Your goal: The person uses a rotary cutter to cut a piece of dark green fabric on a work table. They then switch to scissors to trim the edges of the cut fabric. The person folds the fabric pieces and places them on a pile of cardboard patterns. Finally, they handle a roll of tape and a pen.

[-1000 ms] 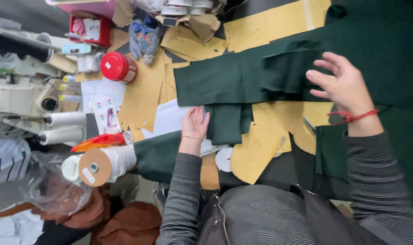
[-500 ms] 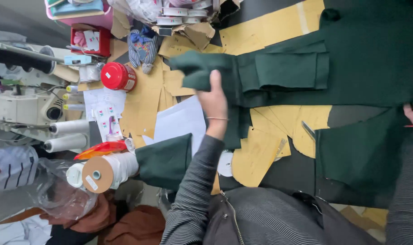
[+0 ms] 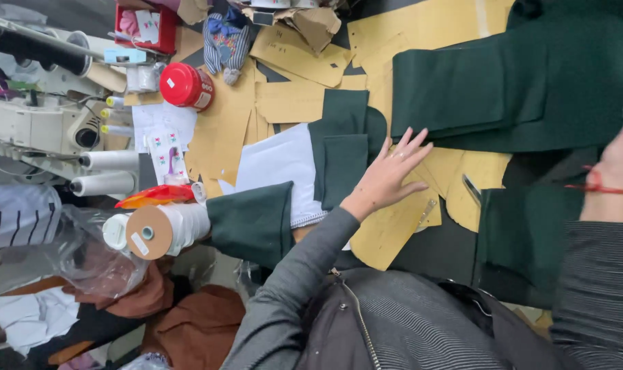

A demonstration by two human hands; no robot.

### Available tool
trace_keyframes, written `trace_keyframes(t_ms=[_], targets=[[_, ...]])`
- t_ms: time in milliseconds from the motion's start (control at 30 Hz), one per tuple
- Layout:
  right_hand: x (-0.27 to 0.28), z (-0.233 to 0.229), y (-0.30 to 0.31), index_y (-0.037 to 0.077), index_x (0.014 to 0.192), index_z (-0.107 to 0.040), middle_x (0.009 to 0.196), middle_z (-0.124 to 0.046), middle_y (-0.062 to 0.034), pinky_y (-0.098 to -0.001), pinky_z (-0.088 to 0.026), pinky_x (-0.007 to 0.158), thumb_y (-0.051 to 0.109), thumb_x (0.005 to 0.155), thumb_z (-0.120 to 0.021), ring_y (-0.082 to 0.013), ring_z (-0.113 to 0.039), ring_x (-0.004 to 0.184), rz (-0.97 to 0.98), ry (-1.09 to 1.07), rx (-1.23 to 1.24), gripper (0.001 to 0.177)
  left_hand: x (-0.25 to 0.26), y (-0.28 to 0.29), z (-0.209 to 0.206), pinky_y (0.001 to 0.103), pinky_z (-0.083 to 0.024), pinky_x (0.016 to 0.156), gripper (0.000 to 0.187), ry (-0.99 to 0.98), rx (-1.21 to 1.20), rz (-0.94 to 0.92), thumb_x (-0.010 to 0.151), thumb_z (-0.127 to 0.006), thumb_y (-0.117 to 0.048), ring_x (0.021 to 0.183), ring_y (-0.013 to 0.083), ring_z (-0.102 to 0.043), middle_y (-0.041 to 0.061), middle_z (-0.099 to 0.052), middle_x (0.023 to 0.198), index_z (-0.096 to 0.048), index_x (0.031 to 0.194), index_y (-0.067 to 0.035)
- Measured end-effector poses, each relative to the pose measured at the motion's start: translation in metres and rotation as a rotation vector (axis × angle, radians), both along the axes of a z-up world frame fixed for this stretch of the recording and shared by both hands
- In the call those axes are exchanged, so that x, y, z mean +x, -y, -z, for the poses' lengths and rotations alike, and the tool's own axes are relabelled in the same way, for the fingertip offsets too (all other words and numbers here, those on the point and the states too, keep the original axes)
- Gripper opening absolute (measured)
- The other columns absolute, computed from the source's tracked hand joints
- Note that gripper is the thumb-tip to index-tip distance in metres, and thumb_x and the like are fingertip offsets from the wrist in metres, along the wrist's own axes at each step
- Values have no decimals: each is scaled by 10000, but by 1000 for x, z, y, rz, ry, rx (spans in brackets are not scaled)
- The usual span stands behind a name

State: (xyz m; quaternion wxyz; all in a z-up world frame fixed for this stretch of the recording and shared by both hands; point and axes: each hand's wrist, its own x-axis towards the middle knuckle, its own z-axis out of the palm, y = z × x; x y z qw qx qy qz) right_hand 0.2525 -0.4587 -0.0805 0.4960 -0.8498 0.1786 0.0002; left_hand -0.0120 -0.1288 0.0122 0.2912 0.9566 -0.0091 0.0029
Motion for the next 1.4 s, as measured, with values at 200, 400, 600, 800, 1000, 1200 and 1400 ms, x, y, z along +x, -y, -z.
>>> trace_keyframes(t_ms=[200, 400, 600, 800, 1000, 1200, 1400], targets=[[-113, -112, -163, 116, 1311, -595, 1674, -393, -128, -458, -257, 1330, 198, 884, -814, -315, -370, 1583, -808, 490, 67, 487, -99, 8, -27, 380, -509, 1043, 288, 59, -265, -178, 1009, -664, -208, 1245, 230, -649, 4, -683, 1327, -665, 1297, -193], [-157, -74, -168, 133, 1109, -750, 1617, -468, -150, -608, -358, 1179, 304, 857, -845, -419, -384, 1498, -1379, 471, -243, 319, -206, 16, -44, 300, -569, 772, 178, 62, -250, -559, 987, -669, -117, 912, 190, -729, -11, -758, 1102, -736, 1130, -199], [-170, -17, -129, 78, 1175, -661, 1443, -588, -123, -397, -456, 1177, 228, 1072, -743, -288, -572, 1318, -1320, 420, 26, 200, -280, -18, -32, 424, -489, 1065, 342, 235, 128, -1070, 927, -691, -144, 1237, 268, -632, 43, -637, 1382, -663, 1268, -137], [-196, -60, -113, 45, 1191, -669, 1398, -620, -120, -371, -486, 1183, 157, 1071, -743, -244, -589, 1311, -1307, 415, -17, 180, -269, -45, 13, 620, -258, 1205, 871, -77, 253, -1065, 752, -728, -211, 1521, 376, -311, 189, -324, 1620, -390, 1536, -42], [-232, -109, -120, 13, 1237, -697, 1359, -667, -125, -340, -521, 1122, 157, 1057, -728, -198, -641, 1273, -1283, 187, 105, 233, -277, -31, 9, 626, -295, 1145, 897, -174, 414, -1160, 743, -668, -122, 1538, 434, -242, 270, -208, 1658, -315, 1556, 12], [-260, -115, -120, 23, 1277, -701, 1243, -716, -88, -290, -532, 983, 136, 1025, -704, -153, -685, 1138, -1274, -28, 148, 276, -310, -26, 22, 456, -433, 1185, 783, 107, 438, -1126, 844, -624, -57, 1534, 390, -339, 199, -258, 1676, -363, 1582, -66], [-278, -127, -137, 37, 1275, -713, 1182, -737, -69, -281, -544, 952, 153, 1005, -696, -143, -700, 1082, -1361, -87, 210, 295, -336, -29, 27, 438, -515, 986, 450, 191, 219, -1384, 885, -640, -78, 1258, 372, -568, 145, -530, 1414, -577, 1328, -116]])
